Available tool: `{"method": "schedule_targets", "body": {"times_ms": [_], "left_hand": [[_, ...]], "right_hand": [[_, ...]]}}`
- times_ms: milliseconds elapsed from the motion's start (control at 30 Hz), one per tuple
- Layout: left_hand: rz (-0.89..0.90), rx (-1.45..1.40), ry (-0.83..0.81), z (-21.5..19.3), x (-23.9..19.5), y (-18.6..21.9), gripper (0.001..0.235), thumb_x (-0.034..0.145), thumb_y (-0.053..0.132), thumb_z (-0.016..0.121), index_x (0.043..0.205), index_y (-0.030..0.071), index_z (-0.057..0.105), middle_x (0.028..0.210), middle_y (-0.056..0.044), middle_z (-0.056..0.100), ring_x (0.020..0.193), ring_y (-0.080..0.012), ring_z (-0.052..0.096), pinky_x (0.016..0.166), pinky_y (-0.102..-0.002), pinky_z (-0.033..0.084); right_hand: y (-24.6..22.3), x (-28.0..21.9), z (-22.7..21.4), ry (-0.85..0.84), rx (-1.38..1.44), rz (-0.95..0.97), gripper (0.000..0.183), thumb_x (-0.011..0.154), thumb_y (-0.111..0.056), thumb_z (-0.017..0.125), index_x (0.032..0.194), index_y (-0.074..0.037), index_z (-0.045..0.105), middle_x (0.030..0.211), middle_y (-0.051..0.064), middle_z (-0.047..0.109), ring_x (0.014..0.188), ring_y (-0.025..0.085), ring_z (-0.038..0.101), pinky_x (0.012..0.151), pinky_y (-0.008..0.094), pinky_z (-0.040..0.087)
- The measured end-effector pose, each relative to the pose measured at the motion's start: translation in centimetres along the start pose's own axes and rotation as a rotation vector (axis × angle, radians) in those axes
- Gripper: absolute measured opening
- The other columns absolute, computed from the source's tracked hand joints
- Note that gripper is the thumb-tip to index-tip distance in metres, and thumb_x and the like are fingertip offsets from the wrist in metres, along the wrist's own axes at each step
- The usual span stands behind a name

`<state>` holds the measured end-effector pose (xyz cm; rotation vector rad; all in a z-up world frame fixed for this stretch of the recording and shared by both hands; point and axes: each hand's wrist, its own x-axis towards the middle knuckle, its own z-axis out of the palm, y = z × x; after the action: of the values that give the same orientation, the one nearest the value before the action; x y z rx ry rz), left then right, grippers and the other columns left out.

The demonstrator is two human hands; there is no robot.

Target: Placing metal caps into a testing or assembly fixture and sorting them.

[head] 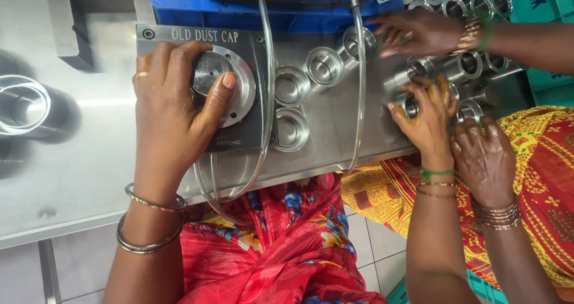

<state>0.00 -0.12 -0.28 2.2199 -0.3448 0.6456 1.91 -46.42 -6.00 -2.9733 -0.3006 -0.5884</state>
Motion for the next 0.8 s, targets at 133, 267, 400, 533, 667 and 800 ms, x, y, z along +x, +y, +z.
{"method": "schedule_targets", "body": {"times_ms": [133,267,400,533,667,800], "left_hand": [[-0.008,0.003,0.001,0.0,0.1,0.1,0.041,0.113,0.040,0.067,0.129,0.003,0.061,0.120,-0.014,0.059,0.118,-0.0359,0.053,0.104,-0.047,0.041],[0.003,0.000,0.001,0.1,0.1,0.0,0.040,0.112,0.039,0.067,0.128,0.003,0.061,0.122,-0.014,0.059,0.118,-0.0360,0.053,0.104,-0.047,0.040],[0.008,0.004,0.011,0.2,0.2,-0.1,0.040,0.111,0.039,0.067,0.128,0.003,0.061,0.124,-0.014,0.058,0.117,-0.0363,0.053,0.102,-0.047,0.041],[-0.012,-0.001,0.014,-0.2,0.6,0.4,0.041,0.107,0.038,0.067,0.129,0.004,0.062,0.119,-0.014,0.059,0.113,-0.0366,0.053,0.098,-0.047,0.041],[-0.022,-0.071,0.014,-0.4,1.0,0.2,0.039,0.106,0.037,0.066,0.125,0.004,0.063,0.115,-0.013,0.062,0.111,-0.0353,0.056,0.098,-0.046,0.043],[-0.059,-0.309,-0.027,-0.9,1.7,-1.7,0.039,0.108,0.038,0.062,0.125,0.002,0.061,0.119,-0.013,0.061,0.104,-0.0263,0.063,0.094,-0.039,0.050]], "right_hand": [[-2.6,1.2,-0.5,0.065,0.000,-0.010,0.038,0.095,-0.039,0.078,0.121,-0.012,0.068,0.143,0.013,0.056,0.142,0.041,0.043,0.116,0.058,0.028],[-6.7,3.3,1.1,0.054,0.133,-0.054,0.038,0.105,-0.032,0.069,0.131,-0.005,0.063,0.145,0.016,0.056,0.136,0.037,0.052,0.112,0.051,0.038],[-8.0,4.6,2.9,0.038,0.277,-0.163,0.052,0.108,-0.029,0.066,0.146,0.003,0.053,0.148,0.023,0.052,0.134,0.041,0.053,0.110,0.048,0.047],[-8.4,3.6,1.1,-0.036,0.155,-0.075,0.047,0.101,-0.032,0.074,0.129,0.000,0.055,0.136,0.020,0.056,0.125,0.039,0.056,0.106,0.049,0.049],[-8.7,1.2,1.4,-0.002,0.154,0.036,0.065,0.078,-0.039,0.090,0.118,-0.001,0.055,0.126,0.022,0.054,0.120,0.040,0.056,0.100,0.048,0.049],[-8.9,0.5,2.1,0.015,0.329,0.126,0.083,0.071,-0.037,0.095,0.132,-0.001,0.052,0.128,0.019,0.057,0.120,0.037,0.058,0.101,0.048,0.049]]}}
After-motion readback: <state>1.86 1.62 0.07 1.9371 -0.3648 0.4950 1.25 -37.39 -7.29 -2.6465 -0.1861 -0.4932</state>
